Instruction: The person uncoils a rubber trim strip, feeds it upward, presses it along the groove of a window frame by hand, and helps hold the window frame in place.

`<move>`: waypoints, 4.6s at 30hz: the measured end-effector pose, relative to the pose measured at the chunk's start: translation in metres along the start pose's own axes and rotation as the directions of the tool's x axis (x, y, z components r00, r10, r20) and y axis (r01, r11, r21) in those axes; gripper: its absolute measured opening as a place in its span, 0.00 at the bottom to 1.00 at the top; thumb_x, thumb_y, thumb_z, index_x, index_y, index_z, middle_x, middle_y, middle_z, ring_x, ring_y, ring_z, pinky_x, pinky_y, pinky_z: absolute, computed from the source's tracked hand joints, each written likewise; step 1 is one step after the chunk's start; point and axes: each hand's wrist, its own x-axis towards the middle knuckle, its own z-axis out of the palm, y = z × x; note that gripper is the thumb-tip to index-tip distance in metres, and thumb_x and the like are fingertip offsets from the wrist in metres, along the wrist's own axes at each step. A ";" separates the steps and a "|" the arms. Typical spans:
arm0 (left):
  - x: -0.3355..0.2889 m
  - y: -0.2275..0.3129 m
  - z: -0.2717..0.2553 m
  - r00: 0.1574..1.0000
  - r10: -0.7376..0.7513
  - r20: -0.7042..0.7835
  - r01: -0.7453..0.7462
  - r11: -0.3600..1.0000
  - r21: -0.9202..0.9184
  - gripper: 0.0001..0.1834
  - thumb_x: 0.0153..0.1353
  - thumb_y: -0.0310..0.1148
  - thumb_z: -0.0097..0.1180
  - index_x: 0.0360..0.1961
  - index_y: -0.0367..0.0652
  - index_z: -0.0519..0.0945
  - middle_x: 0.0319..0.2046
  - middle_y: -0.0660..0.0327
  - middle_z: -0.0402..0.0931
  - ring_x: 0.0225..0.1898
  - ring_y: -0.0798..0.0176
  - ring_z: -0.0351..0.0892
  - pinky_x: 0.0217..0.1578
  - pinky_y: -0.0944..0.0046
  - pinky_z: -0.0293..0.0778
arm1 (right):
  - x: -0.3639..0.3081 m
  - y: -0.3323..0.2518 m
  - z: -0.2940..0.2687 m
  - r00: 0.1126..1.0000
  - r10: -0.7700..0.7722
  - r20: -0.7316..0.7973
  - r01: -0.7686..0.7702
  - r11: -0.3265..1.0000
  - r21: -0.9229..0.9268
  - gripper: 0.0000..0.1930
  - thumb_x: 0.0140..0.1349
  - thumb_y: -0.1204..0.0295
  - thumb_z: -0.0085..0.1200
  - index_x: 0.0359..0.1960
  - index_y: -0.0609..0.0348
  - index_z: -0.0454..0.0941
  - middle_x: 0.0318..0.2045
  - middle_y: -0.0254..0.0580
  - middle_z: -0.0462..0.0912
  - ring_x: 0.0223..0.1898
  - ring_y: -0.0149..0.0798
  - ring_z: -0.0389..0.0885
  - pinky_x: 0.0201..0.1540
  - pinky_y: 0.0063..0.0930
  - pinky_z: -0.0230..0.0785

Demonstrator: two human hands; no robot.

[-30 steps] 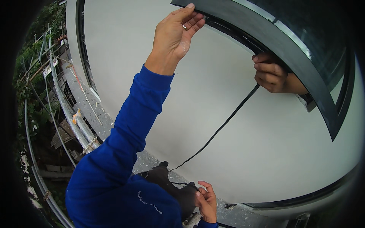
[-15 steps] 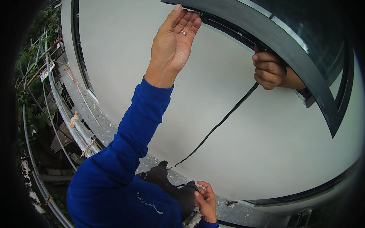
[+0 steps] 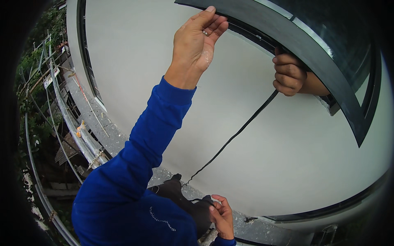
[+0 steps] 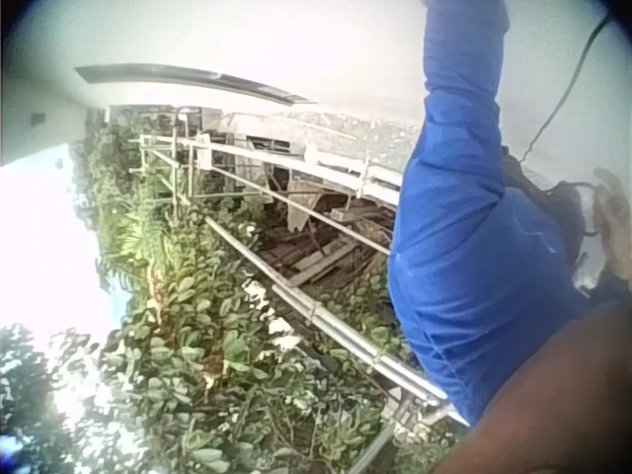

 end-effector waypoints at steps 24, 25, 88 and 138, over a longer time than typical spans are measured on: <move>-0.022 -0.016 0.021 0.993 -0.112 0.027 0.113 0.994 -0.012 0.16 0.64 0.29 0.61 0.45 0.30 0.71 0.39 0.51 0.75 0.44 0.57 0.78 0.51 0.59 0.79 | 0.000 0.001 0.002 1.000 -0.010 0.005 0.010 1.000 -0.028 0.21 0.67 0.74 0.55 0.60 0.60 0.66 0.23 0.27 0.65 0.17 0.20 0.54 0.19 0.17 0.46; -0.021 -0.016 0.020 0.993 -0.111 0.028 0.111 0.994 -0.011 0.16 0.64 0.29 0.61 0.45 0.30 0.71 0.39 0.51 0.75 0.44 0.57 0.78 0.51 0.59 0.79 | 0.000 0.000 0.003 1.000 -0.011 0.007 0.011 1.000 -0.028 0.21 0.67 0.74 0.55 0.60 0.60 0.66 0.23 0.27 0.65 0.17 0.20 0.54 0.19 0.17 0.46; -0.014 0.004 -0.020 0.998 0.010 0.064 -0.027 0.964 0.263 0.25 0.66 0.40 0.61 0.47 0.24 0.74 0.40 0.46 0.77 0.45 0.50 0.82 0.49 0.56 0.82 | -0.003 -0.004 0.004 1.000 -0.026 0.005 0.026 0.999 -0.044 0.20 0.67 0.75 0.54 0.59 0.62 0.66 0.23 0.27 0.65 0.17 0.20 0.55 0.18 0.16 0.45; 0.005 -0.008 0.002 0.991 -0.129 0.031 0.129 0.992 0.018 0.08 0.66 0.33 0.59 0.37 0.38 0.77 0.33 0.59 0.76 0.39 0.63 0.75 0.46 0.63 0.73 | 0.002 -0.005 0.003 0.999 0.045 -0.001 -0.045 0.996 -0.071 0.20 0.67 0.75 0.55 0.58 0.63 0.66 0.22 0.26 0.64 0.17 0.19 0.54 0.19 0.16 0.43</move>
